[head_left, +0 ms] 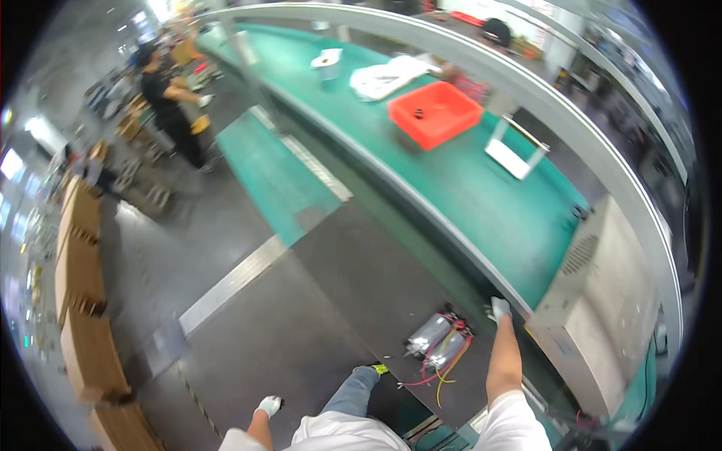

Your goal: The person tests and balances electric motors by mounting them into a balancing machine fixture, clamping them, connecting wires, and operating the machine lever. The person applies balancing putty to the motor components by hand and places the motors back onto the workbench.

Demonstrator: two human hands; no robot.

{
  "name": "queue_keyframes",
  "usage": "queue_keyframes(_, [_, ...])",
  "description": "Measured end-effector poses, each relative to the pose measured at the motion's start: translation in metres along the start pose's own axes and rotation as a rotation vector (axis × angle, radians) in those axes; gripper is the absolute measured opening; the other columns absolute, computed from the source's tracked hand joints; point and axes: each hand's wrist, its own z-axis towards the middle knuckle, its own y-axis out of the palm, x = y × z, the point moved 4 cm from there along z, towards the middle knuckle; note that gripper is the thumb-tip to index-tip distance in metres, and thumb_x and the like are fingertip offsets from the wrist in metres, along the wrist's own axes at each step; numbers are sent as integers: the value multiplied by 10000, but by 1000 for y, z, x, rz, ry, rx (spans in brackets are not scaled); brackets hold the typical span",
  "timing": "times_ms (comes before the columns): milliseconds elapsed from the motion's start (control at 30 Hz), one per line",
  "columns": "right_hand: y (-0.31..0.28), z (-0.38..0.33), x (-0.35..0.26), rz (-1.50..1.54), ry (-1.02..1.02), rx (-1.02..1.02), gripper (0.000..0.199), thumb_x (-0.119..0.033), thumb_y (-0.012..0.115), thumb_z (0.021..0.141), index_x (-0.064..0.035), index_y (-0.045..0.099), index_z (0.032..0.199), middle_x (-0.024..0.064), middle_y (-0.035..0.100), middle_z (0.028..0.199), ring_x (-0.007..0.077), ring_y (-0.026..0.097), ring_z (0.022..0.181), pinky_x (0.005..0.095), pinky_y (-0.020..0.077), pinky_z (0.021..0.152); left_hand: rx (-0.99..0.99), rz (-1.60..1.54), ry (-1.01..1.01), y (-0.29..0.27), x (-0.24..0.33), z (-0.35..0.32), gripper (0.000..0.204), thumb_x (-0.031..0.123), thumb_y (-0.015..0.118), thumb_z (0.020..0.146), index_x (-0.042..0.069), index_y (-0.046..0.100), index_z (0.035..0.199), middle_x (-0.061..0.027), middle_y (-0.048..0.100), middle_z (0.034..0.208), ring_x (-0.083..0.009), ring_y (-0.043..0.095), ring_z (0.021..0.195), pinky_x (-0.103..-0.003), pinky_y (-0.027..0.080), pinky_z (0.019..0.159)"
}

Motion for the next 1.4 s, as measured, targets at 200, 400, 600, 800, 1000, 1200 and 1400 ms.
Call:
queue_keyframes(200, [-13, -19, 7, -268, 6, -134, 341, -370, 469, 993, -62, 606, 940, 77, 651, 764, 208, 662, 657, 381, 547, 605, 0, 244, 224, 14, 115, 28, 442, 359, 453, 950, 37, 680, 1150, -216, 653, 1201, -382, 593, 1158, -437, 466, 980])
queue_keyframes(400, [-44, -126, 74, -489, -74, -97, 446, -407, 522, 937, 4, 674, 1017, 225, 697, 885, 333, 706, 743, 427, 566, 695, 160, 270, 563, 48, 283, 37, 430, 358, 470, 968, 49, 664, 1195, -222, 638, 1221, -401, 570, 1178, -448, 442, 1030])
queue_keyframes(600, [-49, -251, 144, -644, -57, 63, 524, -463, 497, 933, 3, 677, 1095, 281, 665, 1099, 440, 620, 1092, 485, 486, 965, 48, 338, 771, 82, 374, 17, 350, 288, 509, 985, 52, 671, 1188, -197, 668, 1172, -383, 602, 1141, -429, 477, 977])
queue_keyframes(800, [-37, -305, 191, -502, -13, 50, 539, -452, 533, 925, 24, 628, 1160, 296, 663, 1087, 450, 628, 1070, 494, 499, 938, -83, 375, 721, 94, 336, 13, 414, 317, 502, 968, 24, 646, 1223, -222, 629, 1245, -388, 566, 1205, -425, 441, 1041])
queue_keyframes(1000, [-39, -357, 135, -172, -258, 762, 497, -108, 558, 866, 83, 457, 1313, 305, 481, 1342, 437, 467, 1263, 450, 364, 1098, -128, 463, 464, 60, 206, 65, 439, 340, 444, 953, 43, 666, 1188, -225, 614, 1266, -382, 540, 1235, -419, 417, 1059])
queue_keyframes(1200, [-11, -294, 23, -492, -184, 638, 1025, -531, 730, 770, -10, 250, 1510, 220, 277, 1563, 417, 274, 1429, 571, 237, 1154, 5, 735, 513, 10, 167, 96, 379, 223, 371, 949, 47, 704, 979, -238, 679, 1063, -407, 635, 1038, -485, 495, 946])
queue_keyframes(1400, [-19, -269, 36, -505, -437, 769, 740, -253, 672, 854, 3, 336, 1461, 249, 442, 1441, 421, 441, 1305, 513, 320, 1110, 437, -13, 634, 3, 344, 29, 435, 308, 470, 1012, -44, 623, 1217, -263, 629, 1226, -417, 577, 1163, -432, 443, 1019])
